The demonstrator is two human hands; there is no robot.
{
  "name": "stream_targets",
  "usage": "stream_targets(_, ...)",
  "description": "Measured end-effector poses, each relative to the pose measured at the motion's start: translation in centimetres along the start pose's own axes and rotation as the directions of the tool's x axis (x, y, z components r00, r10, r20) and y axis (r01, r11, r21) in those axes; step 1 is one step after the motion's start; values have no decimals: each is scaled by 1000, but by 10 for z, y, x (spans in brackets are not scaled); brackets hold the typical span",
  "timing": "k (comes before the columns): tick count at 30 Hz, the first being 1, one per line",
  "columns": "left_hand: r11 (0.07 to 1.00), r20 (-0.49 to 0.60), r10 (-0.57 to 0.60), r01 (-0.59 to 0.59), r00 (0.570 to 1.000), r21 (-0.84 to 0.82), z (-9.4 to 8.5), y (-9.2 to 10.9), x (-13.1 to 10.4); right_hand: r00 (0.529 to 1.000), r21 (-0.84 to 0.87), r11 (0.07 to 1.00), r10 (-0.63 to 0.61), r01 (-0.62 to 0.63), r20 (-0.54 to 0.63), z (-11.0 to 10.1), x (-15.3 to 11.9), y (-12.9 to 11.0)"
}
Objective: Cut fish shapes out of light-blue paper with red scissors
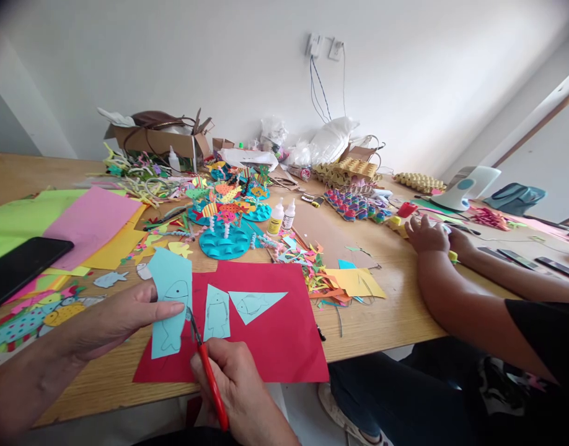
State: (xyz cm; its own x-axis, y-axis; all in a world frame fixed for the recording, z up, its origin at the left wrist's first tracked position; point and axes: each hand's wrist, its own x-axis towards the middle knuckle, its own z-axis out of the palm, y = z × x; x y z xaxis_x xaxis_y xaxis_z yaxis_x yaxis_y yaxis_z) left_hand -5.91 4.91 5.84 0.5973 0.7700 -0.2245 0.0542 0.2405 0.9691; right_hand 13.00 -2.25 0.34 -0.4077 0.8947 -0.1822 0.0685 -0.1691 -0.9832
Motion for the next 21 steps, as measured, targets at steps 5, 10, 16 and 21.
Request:
stream_targets(5, 1000, -43, -20, 20, 999, 15, -1, -1, 0, 1000, 0, 1000, -14, 14, -2, 0, 1, 3)
stream_targets(10, 1000, -50, -29, 29, 998, 5, 0, -1, 0, 1000, 2, 1000, -17, 17, -18, 1, 1, 3)
stream_targets(16, 998, -71, -28, 32, 997, 54, 3, 3, 1, 1000, -19, 1000, -20, 19, -23, 1, 1, 0)
stream_targets(21, 999, 17, -46, 45, 999, 15, 2, 3, 1, 1000, -11, 1000, -16, 16, -10, 0, 0, 2)
